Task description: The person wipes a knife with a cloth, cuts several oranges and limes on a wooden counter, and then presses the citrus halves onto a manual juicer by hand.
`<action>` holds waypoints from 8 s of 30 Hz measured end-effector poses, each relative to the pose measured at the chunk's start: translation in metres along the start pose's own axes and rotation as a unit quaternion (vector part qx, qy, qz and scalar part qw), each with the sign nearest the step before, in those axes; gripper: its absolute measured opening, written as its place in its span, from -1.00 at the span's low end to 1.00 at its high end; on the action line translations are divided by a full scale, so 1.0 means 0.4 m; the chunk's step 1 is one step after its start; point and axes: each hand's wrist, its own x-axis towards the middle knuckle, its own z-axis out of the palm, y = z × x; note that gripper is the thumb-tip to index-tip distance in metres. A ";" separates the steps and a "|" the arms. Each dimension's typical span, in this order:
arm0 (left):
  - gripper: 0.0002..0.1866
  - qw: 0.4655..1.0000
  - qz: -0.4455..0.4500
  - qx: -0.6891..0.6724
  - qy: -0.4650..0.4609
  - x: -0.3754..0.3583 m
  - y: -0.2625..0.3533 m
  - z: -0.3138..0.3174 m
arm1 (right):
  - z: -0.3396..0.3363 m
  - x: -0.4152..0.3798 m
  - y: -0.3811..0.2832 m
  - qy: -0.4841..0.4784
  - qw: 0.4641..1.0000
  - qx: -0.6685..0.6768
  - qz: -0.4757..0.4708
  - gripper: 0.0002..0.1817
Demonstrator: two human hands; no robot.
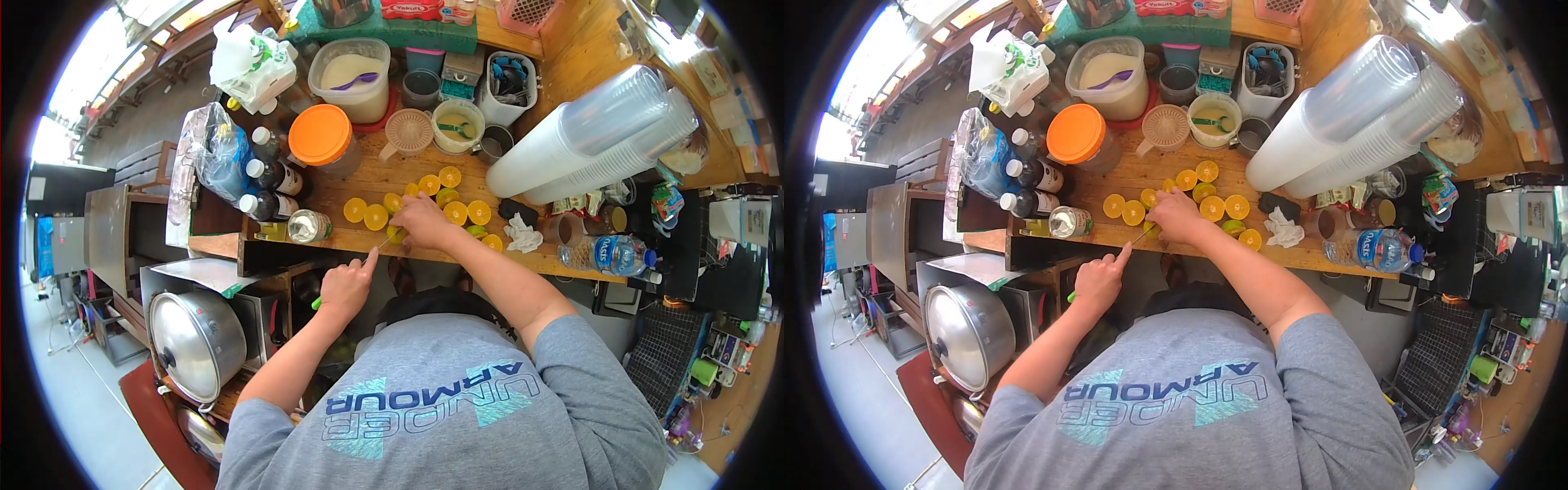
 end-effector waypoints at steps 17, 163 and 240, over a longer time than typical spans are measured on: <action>-0.43 0.998 0.012 -0.060 -0.022 0.081 0.017 -0.029 | 0.017 0.001 0.008 0.018 0.999 -0.021 -0.023 -0.44; -0.35 0.393 -0.321 -0.769 0.390 -0.840 0.076 -0.046 | 0.217 -0.363 -0.257 0.192 0.967 -0.021 0.167 -0.74; -0.87 0.684 -0.328 -0.426 0.493 -0.885 0.082 -0.288 | 0.006 -0.007 -0.858 -0.014 0.521 0.853 0.000 -0.72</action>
